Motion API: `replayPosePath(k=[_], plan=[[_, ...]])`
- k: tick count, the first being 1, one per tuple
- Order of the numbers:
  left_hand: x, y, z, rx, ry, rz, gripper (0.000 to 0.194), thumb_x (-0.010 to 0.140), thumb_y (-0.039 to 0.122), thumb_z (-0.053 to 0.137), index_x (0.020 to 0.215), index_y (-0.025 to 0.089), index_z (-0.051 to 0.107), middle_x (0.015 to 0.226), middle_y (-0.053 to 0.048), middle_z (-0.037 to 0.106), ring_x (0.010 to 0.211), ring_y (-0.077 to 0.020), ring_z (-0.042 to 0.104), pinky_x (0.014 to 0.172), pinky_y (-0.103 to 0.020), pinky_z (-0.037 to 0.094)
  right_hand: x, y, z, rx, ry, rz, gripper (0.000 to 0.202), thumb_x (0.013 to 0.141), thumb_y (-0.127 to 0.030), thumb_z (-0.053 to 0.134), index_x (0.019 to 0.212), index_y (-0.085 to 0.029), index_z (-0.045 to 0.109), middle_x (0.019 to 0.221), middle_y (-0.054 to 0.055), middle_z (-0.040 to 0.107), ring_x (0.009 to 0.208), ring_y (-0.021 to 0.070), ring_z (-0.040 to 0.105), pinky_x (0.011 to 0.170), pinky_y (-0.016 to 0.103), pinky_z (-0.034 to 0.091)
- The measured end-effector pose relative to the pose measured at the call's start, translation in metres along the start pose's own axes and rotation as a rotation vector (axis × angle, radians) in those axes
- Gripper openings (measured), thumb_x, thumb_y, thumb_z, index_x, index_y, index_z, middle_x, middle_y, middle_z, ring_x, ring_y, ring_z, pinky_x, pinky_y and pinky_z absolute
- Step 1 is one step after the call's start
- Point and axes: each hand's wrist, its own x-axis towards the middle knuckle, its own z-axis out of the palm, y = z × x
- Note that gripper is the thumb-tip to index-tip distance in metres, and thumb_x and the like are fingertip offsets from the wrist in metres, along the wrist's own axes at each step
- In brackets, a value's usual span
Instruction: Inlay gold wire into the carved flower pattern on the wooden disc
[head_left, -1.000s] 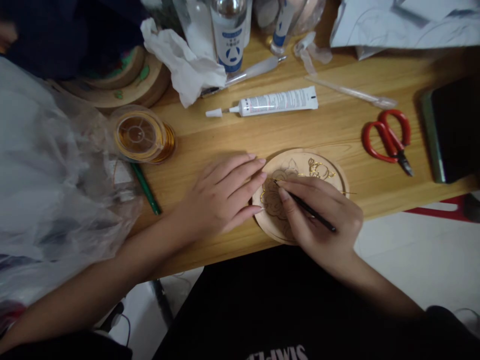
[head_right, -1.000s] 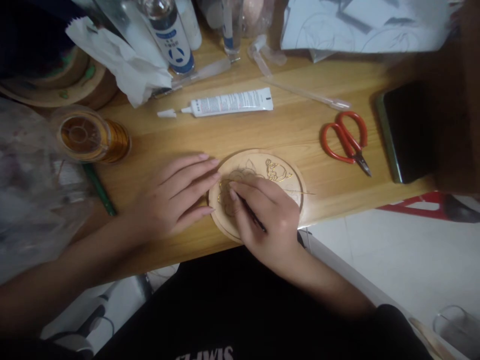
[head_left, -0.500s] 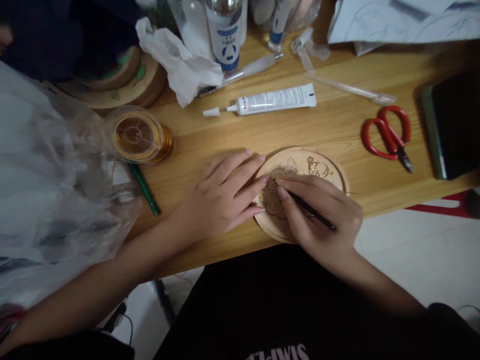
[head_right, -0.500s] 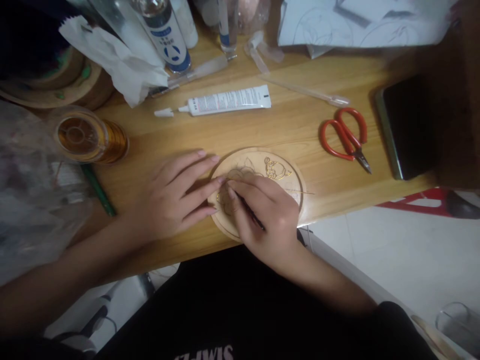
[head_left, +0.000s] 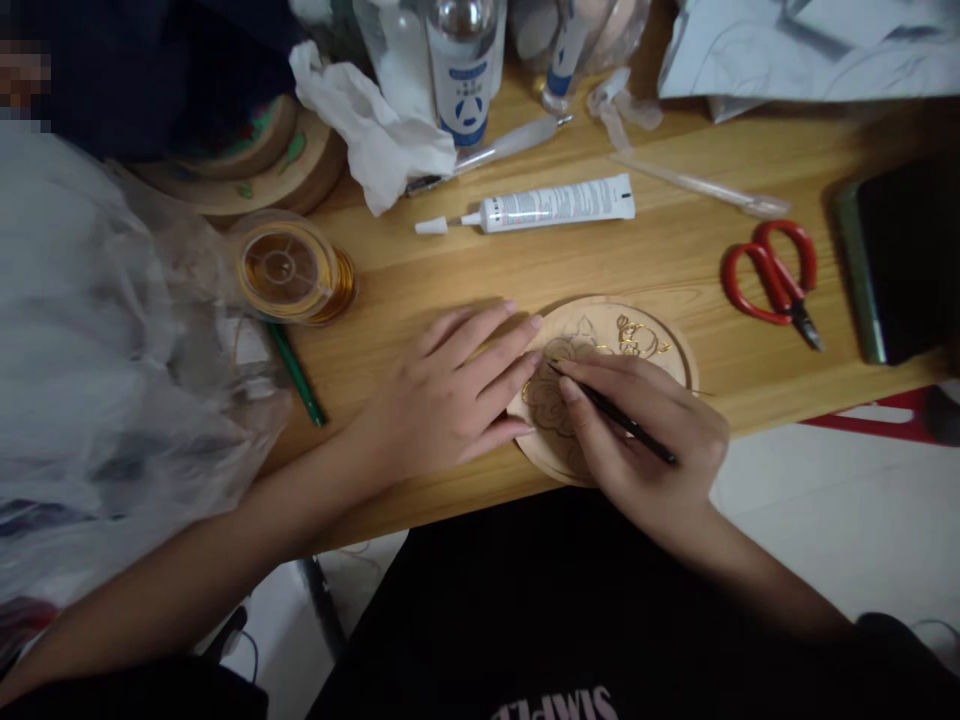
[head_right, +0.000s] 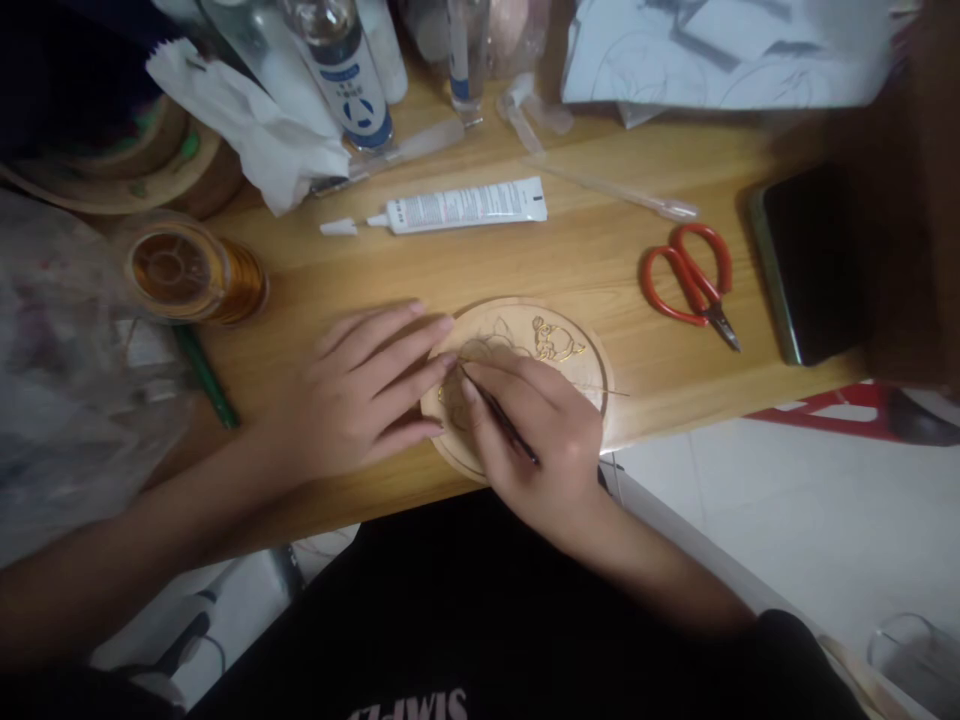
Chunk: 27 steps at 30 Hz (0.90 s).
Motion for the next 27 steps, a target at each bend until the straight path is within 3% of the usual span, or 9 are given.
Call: replayPosePath(k=[5,10,13,20,27], plan=[[-0.002,-0.001,0.000,-0.022,-0.027,0.025,0.071,0.092,0.064,0.054,0.130,0.005,0.058,0.146,-0.020,0.052,0.134,-0.0346,0.051,0.104,-0.048,0.045,-0.010,0.003,-0.012,-0.022,0.158,0.047,0.030,0.081,-0.009,0.071,0.107,-0.025,0.072,0.097,0.005,0.076,0.087,0.0202,0.073,0.079,0.036,0.062],[-0.003,0.002,0.000,0.029,0.004,0.024,0.070,0.090,0.067,0.055,0.127,0.007,0.059,0.143,-0.019,0.055,0.133,-0.0307,0.053,0.104,-0.043,0.045,-0.024,0.025,-0.019,-0.062,0.465,0.041,0.028,0.078,-0.008,0.073,0.101,-0.023,0.075,0.088,0.004,0.075,0.080,0.0205,0.072,0.072,0.036,0.059],[-0.003,0.009,0.000,0.053,0.022,-0.002,0.072,0.088,0.069,0.056,0.126,0.008,0.059,0.141,-0.019,0.057,0.132,-0.0313,0.054,0.105,-0.045,0.045,-0.030,0.036,-0.021,0.016,0.566,0.105,0.022,0.078,-0.009,0.073,0.096,-0.021,0.076,0.084,0.003,0.075,0.077,0.0181,0.071,0.070,0.033,0.058],[-0.010,0.050,0.005,0.143,0.084,-0.200,0.078,0.083,0.072,0.060,0.125,0.007,0.060,0.136,-0.019,0.061,0.132,-0.0355,0.053,0.109,-0.050,0.042,-0.029,0.051,-0.026,0.383,0.515,0.371,0.007,0.082,-0.024,0.073,0.088,-0.023,0.077,0.086,0.002,0.076,0.080,0.0161,0.072,0.075,0.032,0.060],[-0.006,0.099,0.021,0.224,0.194,-0.499,0.070,0.078,0.063,0.073,0.125,0.012,0.060,0.136,-0.017,0.062,0.134,-0.0373,0.051,0.107,-0.052,0.042,0.001,0.077,-0.032,0.550,0.371,0.306,0.006,0.076,-0.027,0.077,0.080,-0.023,0.076,0.079,0.000,0.075,0.075,0.0160,0.072,0.074,0.034,0.061]])
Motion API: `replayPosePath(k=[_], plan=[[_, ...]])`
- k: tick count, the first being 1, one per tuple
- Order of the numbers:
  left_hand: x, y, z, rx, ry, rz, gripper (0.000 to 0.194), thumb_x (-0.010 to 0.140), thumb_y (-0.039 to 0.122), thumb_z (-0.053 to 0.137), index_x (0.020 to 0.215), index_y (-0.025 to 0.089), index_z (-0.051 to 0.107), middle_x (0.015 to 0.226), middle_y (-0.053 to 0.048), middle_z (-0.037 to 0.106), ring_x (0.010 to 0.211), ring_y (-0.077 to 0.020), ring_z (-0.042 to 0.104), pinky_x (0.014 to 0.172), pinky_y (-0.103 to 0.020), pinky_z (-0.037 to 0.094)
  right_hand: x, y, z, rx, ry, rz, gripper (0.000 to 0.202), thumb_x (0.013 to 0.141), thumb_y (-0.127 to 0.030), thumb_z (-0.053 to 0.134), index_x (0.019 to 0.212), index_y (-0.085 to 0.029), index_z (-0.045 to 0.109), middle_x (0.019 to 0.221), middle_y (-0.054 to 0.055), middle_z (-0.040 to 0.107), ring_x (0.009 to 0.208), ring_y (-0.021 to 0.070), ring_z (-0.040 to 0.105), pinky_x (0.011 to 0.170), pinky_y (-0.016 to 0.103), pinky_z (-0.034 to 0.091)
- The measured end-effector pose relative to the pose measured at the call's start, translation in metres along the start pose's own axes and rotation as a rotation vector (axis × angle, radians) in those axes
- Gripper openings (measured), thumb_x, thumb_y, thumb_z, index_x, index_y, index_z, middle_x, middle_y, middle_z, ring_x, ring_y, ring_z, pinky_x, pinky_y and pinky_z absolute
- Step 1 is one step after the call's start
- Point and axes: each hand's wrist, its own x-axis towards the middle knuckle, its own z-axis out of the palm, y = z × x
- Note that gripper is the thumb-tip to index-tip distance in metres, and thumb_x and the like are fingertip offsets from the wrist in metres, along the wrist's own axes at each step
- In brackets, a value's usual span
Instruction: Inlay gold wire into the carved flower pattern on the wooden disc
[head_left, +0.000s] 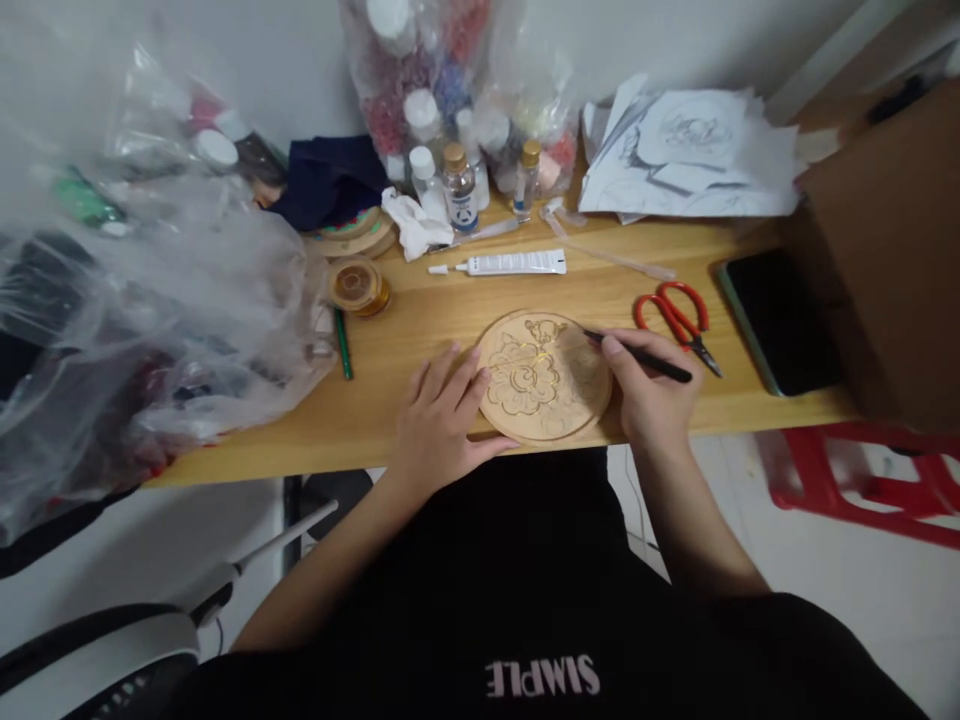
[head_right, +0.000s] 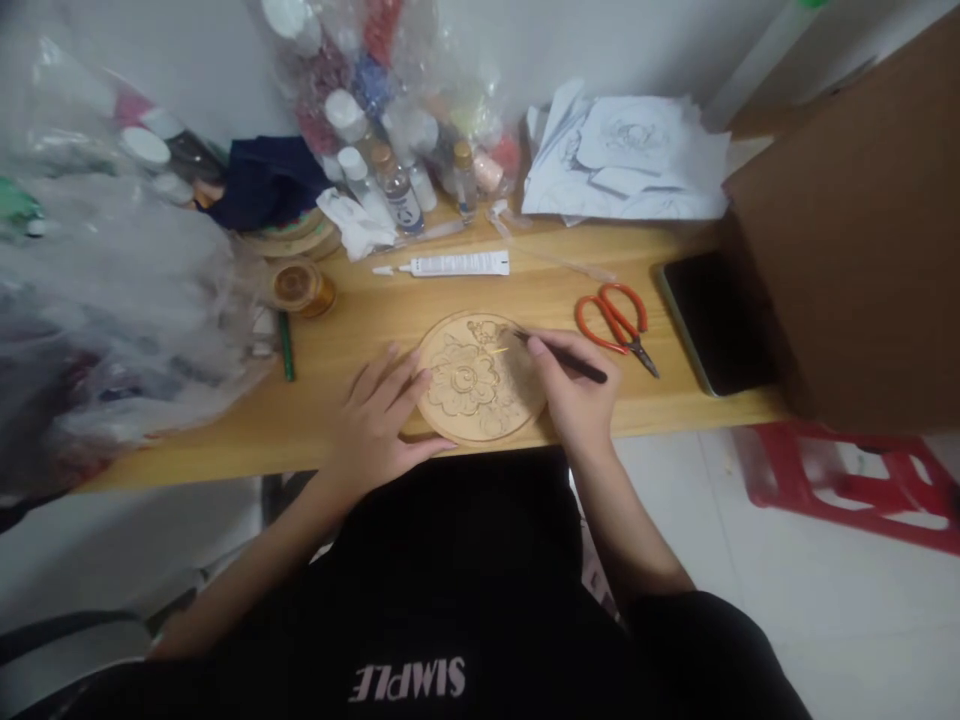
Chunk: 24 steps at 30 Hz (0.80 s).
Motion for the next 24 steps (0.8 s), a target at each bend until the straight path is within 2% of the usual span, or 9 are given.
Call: replayPosePath(k=[5,8,11,13,16,24], plan=[[-0.004,0.020,0.003,0.036,-0.009,-0.135,0.076,0.074,0.063,0.076,0.127,0.012,0.059,0.141,-0.019,0.058,0.134,-0.0377,0.050,0.107,-0.052,0.042,-0.002,-0.023,0.012,-0.015,0.106,-0.138,0.007,0.082,-0.026,0.074,0.088,-0.022,0.076,0.084,0.001,0.075,0.079,0.0170,0.072,0.076,0.035,0.059],[-0.005,0.025,0.004,0.054,-0.017,-0.177,0.075,0.077,0.065,0.072,0.128,0.011,0.059,0.142,-0.019,0.057,0.134,-0.0370,0.050,0.109,-0.052,0.039,-0.018,-0.040,0.018,-0.121,-0.016,-0.218,0.010,0.084,-0.019,0.071,0.092,-0.023,0.075,0.088,0.002,0.075,0.084,0.0162,0.071,0.076,0.032,0.059],[-0.005,0.028,0.005,0.068,0.002,-0.205,0.073,0.079,0.065,0.070,0.127,0.011,0.059,0.141,-0.018,0.058,0.134,-0.0354,0.051,0.116,-0.053,0.030,-0.035,-0.043,0.023,-0.173,-0.264,-0.169,0.015,0.085,-0.017,0.070,0.098,-0.023,0.073,0.092,0.002,0.075,0.085,0.0143,0.071,0.076,0.029,0.059],[-0.004,0.029,0.005,0.067,0.005,-0.219,0.072,0.079,0.063,0.072,0.126,0.010,0.060,0.141,-0.018,0.058,0.133,-0.0346,0.051,0.120,-0.052,0.023,-0.043,-0.040,0.027,-0.215,-0.351,-0.138,0.015,0.085,-0.018,0.070,0.099,-0.023,0.072,0.091,0.001,0.075,0.083,0.0137,0.071,0.075,0.028,0.059],[-0.003,0.028,0.004,0.060,-0.011,-0.224,0.069,0.082,0.059,0.070,0.126,0.008,0.060,0.141,-0.019,0.058,0.133,-0.0345,0.052,0.121,-0.051,0.020,-0.049,-0.034,0.035,-0.293,-0.380,-0.128,0.013,0.086,-0.019,0.069,0.098,-0.021,0.072,0.089,0.001,0.075,0.081,0.0136,0.071,0.073,0.028,0.060],[-0.002,0.022,0.007,0.052,0.008,-0.174,0.058,0.098,0.053,0.045,0.124,0.003,0.062,0.139,-0.021,0.058,0.131,-0.0322,0.055,0.116,-0.051,0.029,-0.049,-0.039,0.049,-0.424,-0.451,-0.225,0.016,0.085,-0.012,0.067,0.100,-0.018,0.070,0.095,0.003,0.076,0.086,0.0137,0.072,0.081,0.028,0.061]])
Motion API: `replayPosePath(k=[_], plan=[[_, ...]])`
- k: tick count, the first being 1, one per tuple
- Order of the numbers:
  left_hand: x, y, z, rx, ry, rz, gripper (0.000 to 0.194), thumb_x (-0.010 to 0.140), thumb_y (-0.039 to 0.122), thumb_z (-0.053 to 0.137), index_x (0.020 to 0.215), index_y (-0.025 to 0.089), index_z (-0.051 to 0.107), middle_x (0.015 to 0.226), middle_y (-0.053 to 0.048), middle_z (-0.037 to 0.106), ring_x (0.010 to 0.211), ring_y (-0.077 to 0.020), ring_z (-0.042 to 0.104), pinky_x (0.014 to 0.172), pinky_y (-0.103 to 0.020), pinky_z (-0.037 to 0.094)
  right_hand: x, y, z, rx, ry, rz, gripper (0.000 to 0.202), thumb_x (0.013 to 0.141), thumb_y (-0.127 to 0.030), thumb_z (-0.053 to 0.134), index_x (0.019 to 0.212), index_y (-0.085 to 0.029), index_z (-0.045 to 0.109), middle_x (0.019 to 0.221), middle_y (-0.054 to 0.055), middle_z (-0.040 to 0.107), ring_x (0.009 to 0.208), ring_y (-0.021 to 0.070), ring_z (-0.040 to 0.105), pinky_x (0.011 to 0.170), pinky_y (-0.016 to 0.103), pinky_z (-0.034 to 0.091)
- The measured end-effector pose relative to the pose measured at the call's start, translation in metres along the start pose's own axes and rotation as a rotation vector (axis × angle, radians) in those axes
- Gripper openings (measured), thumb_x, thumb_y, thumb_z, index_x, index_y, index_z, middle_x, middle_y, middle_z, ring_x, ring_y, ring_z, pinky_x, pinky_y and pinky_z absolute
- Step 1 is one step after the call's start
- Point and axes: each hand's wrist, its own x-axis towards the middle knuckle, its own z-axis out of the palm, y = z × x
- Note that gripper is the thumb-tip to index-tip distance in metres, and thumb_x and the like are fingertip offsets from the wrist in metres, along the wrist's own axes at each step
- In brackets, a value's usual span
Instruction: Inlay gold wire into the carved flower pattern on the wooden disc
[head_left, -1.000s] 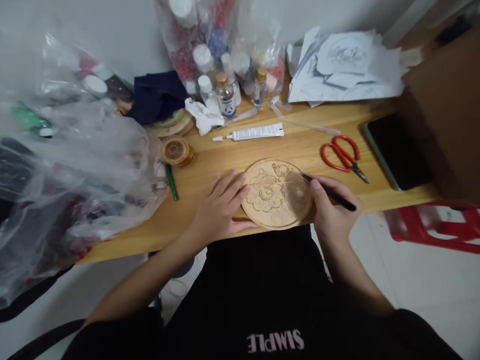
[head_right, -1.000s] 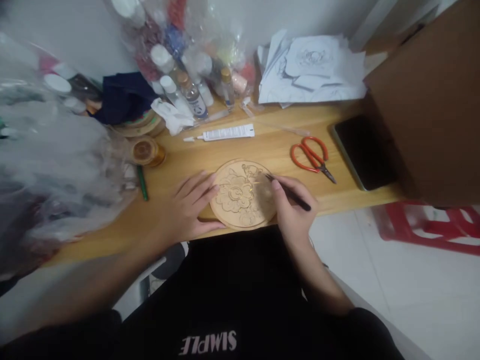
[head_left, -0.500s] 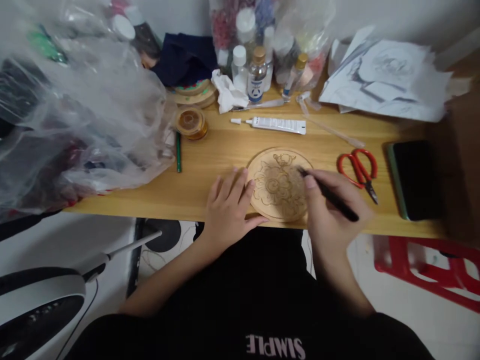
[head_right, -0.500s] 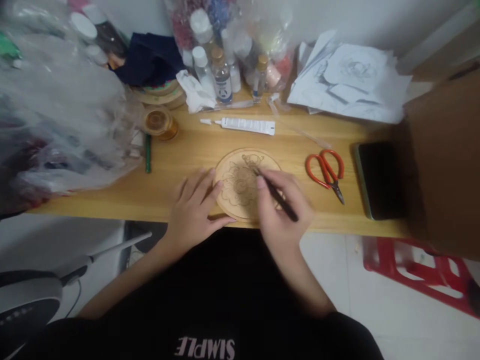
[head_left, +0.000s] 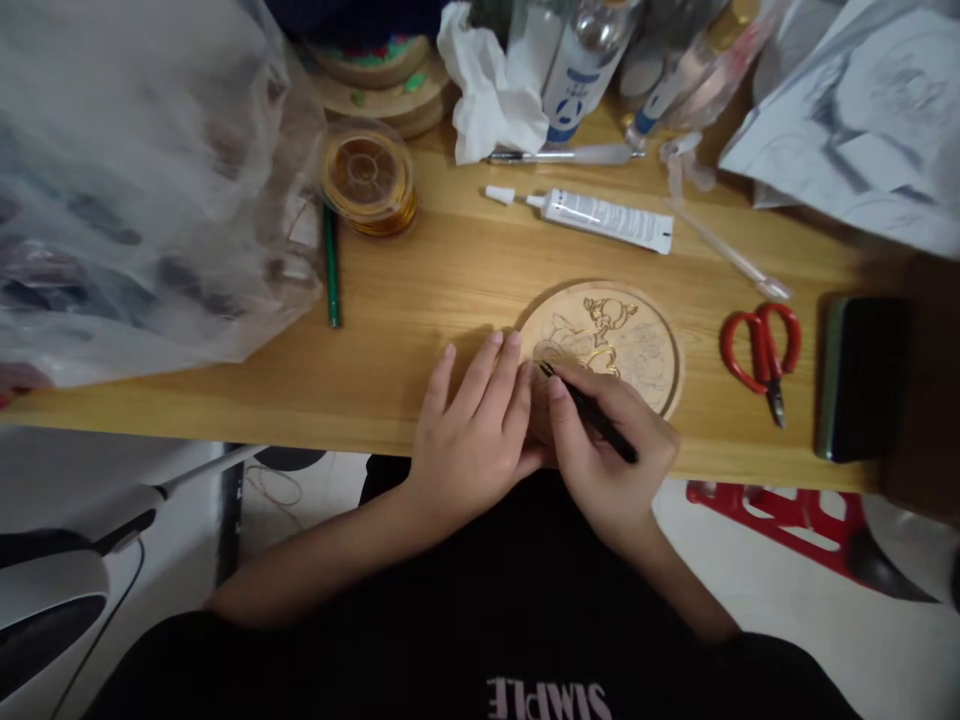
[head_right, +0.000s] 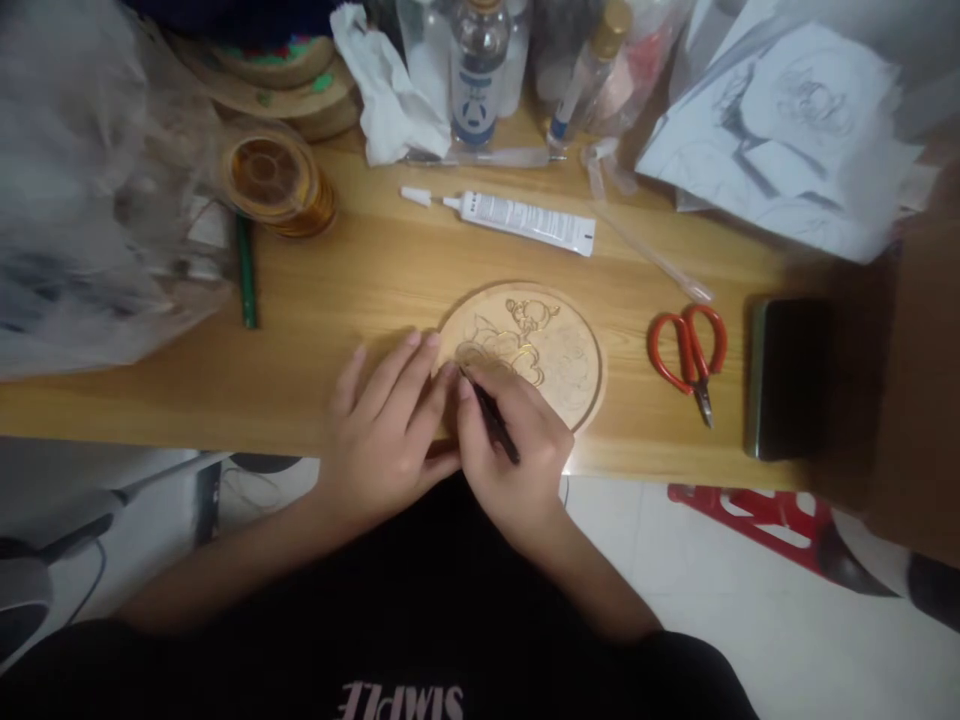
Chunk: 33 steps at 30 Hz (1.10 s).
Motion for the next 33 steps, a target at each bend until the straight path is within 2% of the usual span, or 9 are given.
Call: replayPosePath(k=[9,18,27,33], plan=[[0.0012,-0.0023,-0.0004,-0.008,0.017,0.012,0.056,0.102,0.046,0.034,0.122,0.002,0.063,0.137,-0.020,0.060,0.128,-0.0334,0.058,0.111,-0.051,0.035,0.0019,-0.0029,-0.0024,-0.079,-0.040,-0.048,0.020,0.084,-0.009,0.068,0.102,-0.019,0.070,0.097,0.004,0.076,0.087,0.0162,0.073,0.082,0.031,0.062],[-0.0006,-0.0022,-0.0006,-0.053,-0.015,0.002,0.054,0.098,0.047,0.044,0.125,0.004,0.062,0.139,-0.023,0.057,0.132,-0.0354,0.054,0.114,-0.053,0.033,0.0000,-0.0027,-0.0004,-0.052,-0.028,-0.012,0.021,0.085,-0.011,0.067,0.103,-0.021,0.071,0.097,0.005,0.077,0.087,0.0193,0.074,0.081,0.037,0.063],[0.0011,-0.0020,-0.0019,-0.016,-0.019,0.008,0.054,0.100,0.045,0.039,0.124,0.002,0.062,0.138,-0.020,0.059,0.129,-0.0345,0.056,0.112,-0.051,0.033,0.0016,-0.0028,-0.0004,-0.042,-0.021,0.008,0.017,0.085,-0.012,0.067,0.100,-0.020,0.071,0.096,0.005,0.077,0.085,0.0177,0.074,0.081,0.034,0.063],[0.0007,-0.0014,-0.0010,-0.015,-0.008,0.004,0.055,0.101,0.046,0.038,0.122,0.002,0.063,0.138,-0.021,0.059,0.128,-0.0348,0.057,0.112,-0.051,0.033,0.0043,-0.0019,-0.0020,-0.061,-0.048,-0.044,0.021,0.084,-0.009,0.067,0.101,-0.020,0.071,0.094,0.003,0.076,0.083,0.0171,0.073,0.079,0.032,0.062]])
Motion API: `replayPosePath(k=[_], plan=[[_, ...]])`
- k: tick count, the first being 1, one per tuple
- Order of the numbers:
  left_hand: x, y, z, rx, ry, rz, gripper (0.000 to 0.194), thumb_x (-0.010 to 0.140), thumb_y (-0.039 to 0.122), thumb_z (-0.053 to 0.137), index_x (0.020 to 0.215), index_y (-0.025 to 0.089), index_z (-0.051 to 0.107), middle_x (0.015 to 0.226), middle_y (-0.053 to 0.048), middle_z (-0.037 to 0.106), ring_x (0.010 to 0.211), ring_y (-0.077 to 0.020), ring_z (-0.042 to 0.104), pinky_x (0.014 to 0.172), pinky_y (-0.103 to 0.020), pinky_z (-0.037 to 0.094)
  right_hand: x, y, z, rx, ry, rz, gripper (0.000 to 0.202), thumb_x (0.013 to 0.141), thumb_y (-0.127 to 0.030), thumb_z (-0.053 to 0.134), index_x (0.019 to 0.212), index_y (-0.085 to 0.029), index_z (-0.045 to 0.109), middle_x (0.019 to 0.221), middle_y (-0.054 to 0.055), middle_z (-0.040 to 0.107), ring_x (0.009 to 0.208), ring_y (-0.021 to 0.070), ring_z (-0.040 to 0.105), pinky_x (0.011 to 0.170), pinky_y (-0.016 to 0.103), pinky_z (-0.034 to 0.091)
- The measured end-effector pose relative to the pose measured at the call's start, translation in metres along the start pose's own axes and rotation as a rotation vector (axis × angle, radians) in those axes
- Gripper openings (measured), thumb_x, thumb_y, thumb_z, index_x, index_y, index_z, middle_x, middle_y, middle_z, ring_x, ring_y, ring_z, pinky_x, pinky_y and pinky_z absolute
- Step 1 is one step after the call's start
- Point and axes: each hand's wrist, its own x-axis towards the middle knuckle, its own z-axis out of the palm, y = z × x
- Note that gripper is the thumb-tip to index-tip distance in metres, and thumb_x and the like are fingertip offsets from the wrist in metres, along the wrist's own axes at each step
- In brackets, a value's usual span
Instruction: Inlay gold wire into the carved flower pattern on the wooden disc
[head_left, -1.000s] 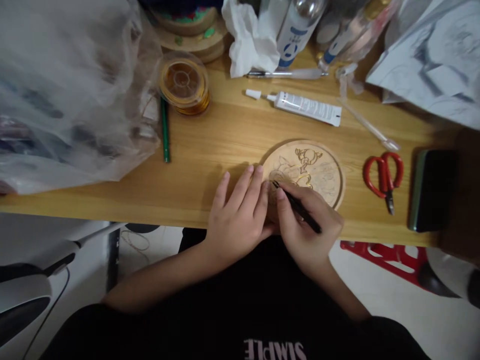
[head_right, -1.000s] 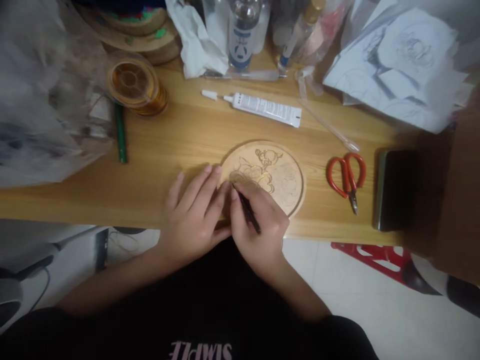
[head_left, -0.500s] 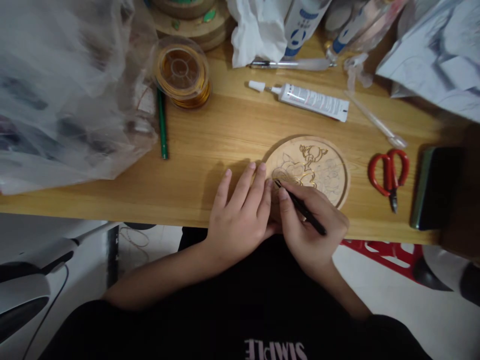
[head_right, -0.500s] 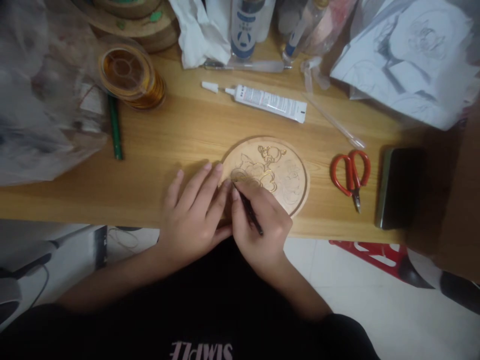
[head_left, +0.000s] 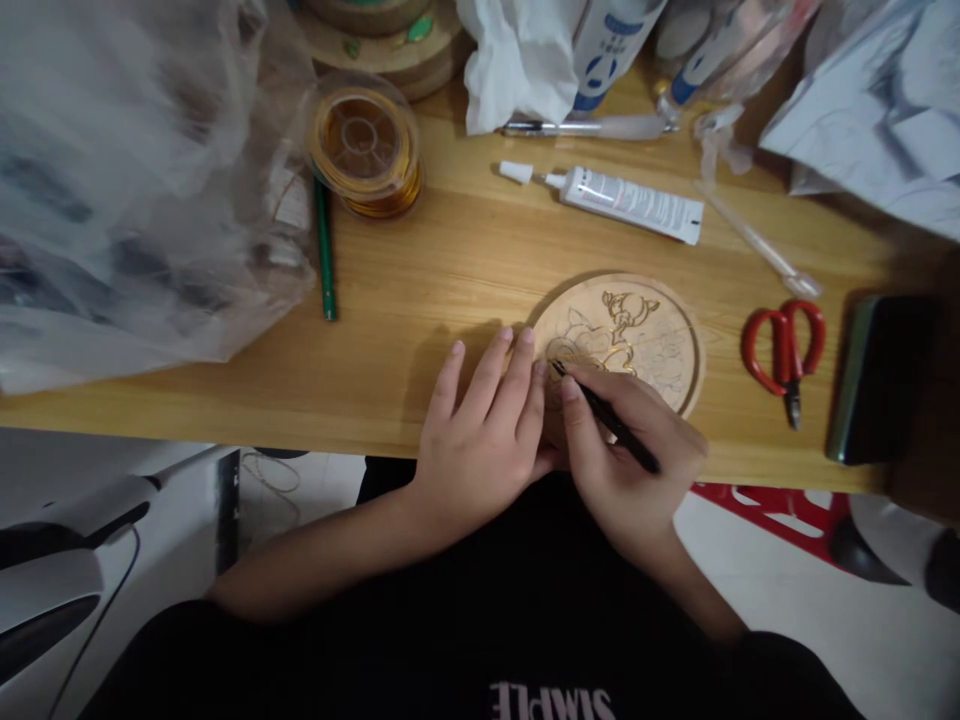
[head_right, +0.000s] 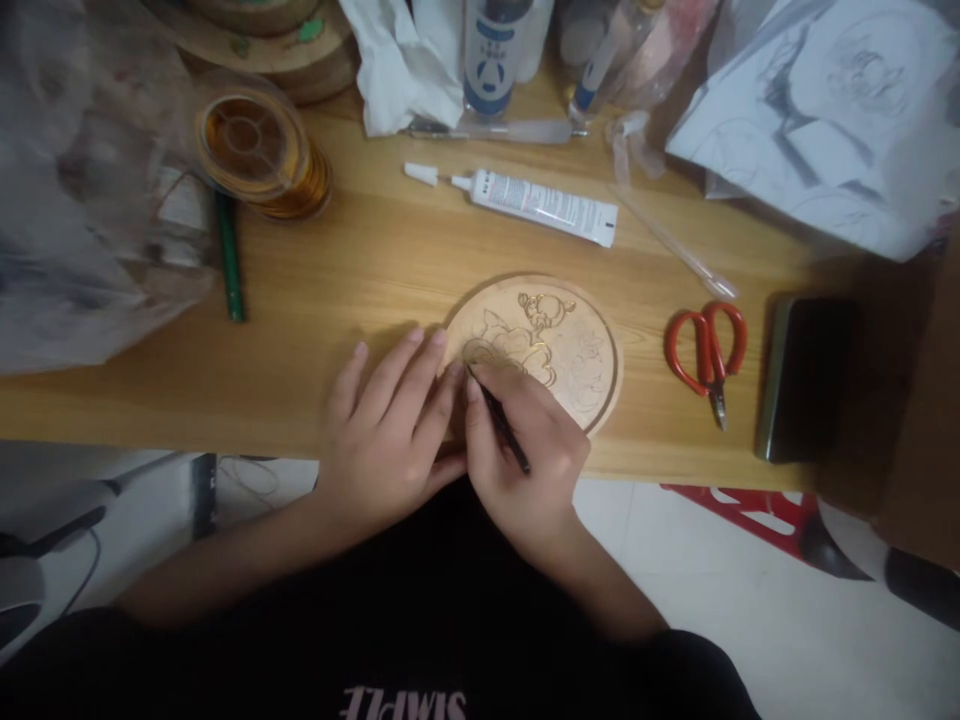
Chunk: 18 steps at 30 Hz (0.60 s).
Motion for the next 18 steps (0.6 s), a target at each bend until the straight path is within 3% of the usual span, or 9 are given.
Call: replayPosePath(k=[11,18], plan=[[-0.001,0.000,0.000,-0.002,-0.013,-0.006,0.054,0.100,0.047,0.042,0.125,0.005,0.062,0.139,-0.021,0.058,0.130,-0.0357,0.056,0.115,-0.053,0.031,0.017,0.001,-0.016,-0.045,-0.211,-0.107,0.019,0.086,-0.012,0.065,0.101,-0.024,0.068,0.089,0.002,0.074,0.080,0.0173,0.071,0.072,0.031,0.058],[-0.001,0.001,0.002,0.001,0.007,-0.018,0.056,0.097,0.052,0.048,0.122,0.005,0.064,0.138,-0.020,0.059,0.129,-0.0360,0.057,0.115,-0.052,0.032,0.039,0.007,-0.029,-0.113,-0.408,-0.269,0.008,0.090,-0.014,0.062,0.093,-0.017,0.069,0.084,0.005,0.073,0.074,0.0168,0.070,0.063,0.027,0.055]])
